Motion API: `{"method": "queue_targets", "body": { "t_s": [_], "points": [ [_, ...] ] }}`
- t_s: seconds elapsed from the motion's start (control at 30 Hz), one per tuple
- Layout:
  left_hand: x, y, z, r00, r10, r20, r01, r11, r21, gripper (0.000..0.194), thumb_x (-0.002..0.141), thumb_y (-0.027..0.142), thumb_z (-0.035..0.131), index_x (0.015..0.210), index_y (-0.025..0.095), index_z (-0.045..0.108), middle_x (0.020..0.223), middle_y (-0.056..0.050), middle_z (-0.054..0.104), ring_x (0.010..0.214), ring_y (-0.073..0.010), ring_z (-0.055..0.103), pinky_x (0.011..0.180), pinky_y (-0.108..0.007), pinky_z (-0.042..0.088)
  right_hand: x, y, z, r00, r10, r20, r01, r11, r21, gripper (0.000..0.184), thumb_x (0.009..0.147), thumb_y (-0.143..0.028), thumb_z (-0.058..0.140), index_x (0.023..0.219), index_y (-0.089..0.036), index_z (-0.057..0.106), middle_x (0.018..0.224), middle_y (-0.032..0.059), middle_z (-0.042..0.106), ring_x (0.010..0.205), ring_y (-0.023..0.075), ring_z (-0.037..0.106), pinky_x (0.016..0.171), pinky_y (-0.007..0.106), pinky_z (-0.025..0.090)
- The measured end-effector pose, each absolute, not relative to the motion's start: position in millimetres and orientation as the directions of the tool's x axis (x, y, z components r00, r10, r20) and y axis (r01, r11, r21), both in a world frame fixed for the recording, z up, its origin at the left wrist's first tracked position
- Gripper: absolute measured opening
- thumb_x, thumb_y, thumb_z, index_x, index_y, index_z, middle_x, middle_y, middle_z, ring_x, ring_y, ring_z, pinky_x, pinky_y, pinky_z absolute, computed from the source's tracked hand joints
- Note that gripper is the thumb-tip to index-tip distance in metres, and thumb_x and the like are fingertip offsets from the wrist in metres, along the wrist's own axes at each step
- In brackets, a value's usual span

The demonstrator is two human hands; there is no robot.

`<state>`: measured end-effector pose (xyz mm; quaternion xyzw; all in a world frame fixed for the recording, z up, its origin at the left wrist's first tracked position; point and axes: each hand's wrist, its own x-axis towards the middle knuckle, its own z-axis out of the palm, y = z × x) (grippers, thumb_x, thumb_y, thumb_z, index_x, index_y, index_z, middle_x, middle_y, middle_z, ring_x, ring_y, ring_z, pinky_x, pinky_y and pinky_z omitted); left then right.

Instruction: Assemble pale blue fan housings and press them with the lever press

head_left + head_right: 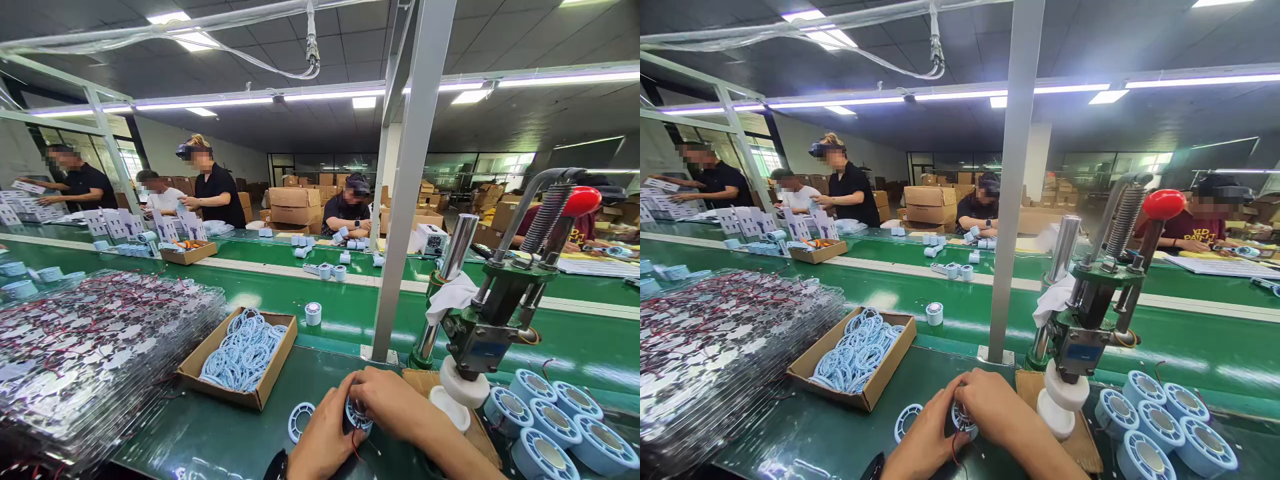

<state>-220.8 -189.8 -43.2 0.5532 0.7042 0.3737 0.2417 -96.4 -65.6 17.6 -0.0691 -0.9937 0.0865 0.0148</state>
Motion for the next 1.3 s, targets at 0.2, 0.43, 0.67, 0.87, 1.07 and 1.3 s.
{"method": "queue_targets", "body": {
  "t_s": [0.2,0.43,0.67,0.87,1.07,1.3],
  "points": [
    [-220.3,-189.1,-44.6,-0.273,0.958,0.089,0.594,0.094,0.799,0.08,0.071,0.019,0.066,0.146,0.024,0.038,0.143,-0.008,0.053,0.13,-0.0262,0.048,0.113,-0.039,0.034,-100.7,-64.7,17.4,-0.993,0.115,0.013,0.112,0.982,-0.151,0.021,0.081,-0.005,0.057,0.092,-0.018,0.069,0.097,0.0055,0.067,0.086,0.0192,0.061,0.065,0.024,0.037],
    [-221.2,-188.3,-46.3,-0.303,0.95,0.068,0.565,0.122,0.816,0.081,0.069,0.017,0.068,0.145,0.023,0.04,0.147,-0.007,0.049,0.135,-0.0257,0.043,0.117,-0.039,0.029,-97.2,-65.3,25.9,-0.996,0.076,0.035,0.071,0.988,-0.135,0.021,0.079,-0.004,0.058,0.09,-0.018,0.069,0.093,0.0032,0.066,0.079,0.0166,0.058,0.059,0.025,0.029],
    [-223.0,-186.4,-49.2,-0.296,0.954,0.043,0.574,0.141,0.807,0.079,0.072,0.02,0.067,0.145,0.021,0.039,0.148,-0.007,0.048,0.137,-0.0252,0.042,0.116,-0.038,0.03,-97.1,-61.4,24.2,-0.998,0.045,0.051,0.039,0.993,-0.114,0.018,0.081,-0.005,0.058,0.083,-0.018,0.069,0.093,0.0015,0.067,0.08,0.0156,0.058,0.06,0.025,0.03],
    [-221.2,-182.9,-46.1,-0.299,0.954,0.021,0.579,0.165,0.799,0.082,0.071,0.017,0.066,0.147,0.02,0.036,0.151,-0.007,0.045,0.137,-0.025,0.04,0.117,-0.04,0.029,-104.1,-57.4,26.0,-0.999,0.025,-0.024,0.027,0.995,-0.096,0.01,0.085,-0.015,0.062,0.082,-0.019,0.071,0.094,0.0026,0.069,0.083,0.017,0.06,0.061,0.023,0.034],
    [-227.1,-184.9,-48.9,-0.265,0.963,0.041,0.552,0.117,0.826,0.077,0.074,0.016,0.056,0.147,0.018,0.032,0.152,-0.009,0.042,0.14,-0.0224,0.038,0.119,-0.04,0.026,-103.2,-57.0,29.1,-0.998,0.037,-0.05,0.04,0.997,-0.064,0.017,0.089,-0.015,0.055,0.09,-0.019,0.071,0.099,0.0047,0.068,0.086,0.0176,0.062,0.061,0.023,0.035],
    [-211.0,-196.8,-54.8,-0.526,0.837,0.15,0.643,0.276,0.714,0.024,0.087,0.037,0.049,0.1,0.02,0.06,0.094,-0.007,0.071,0.087,-0.0215,0.066,0.078,-0.033,0.05,-96.7,-52.6,25.5,-0.996,0.065,-0.059,0.068,0.996,-0.06,0.021,0.084,-0.019,0.059,0.101,-0.024,0.069,0.094,0.0045,0.064,0.08,0.017,0.062,0.055,0.023,0.03]
  ]
}}
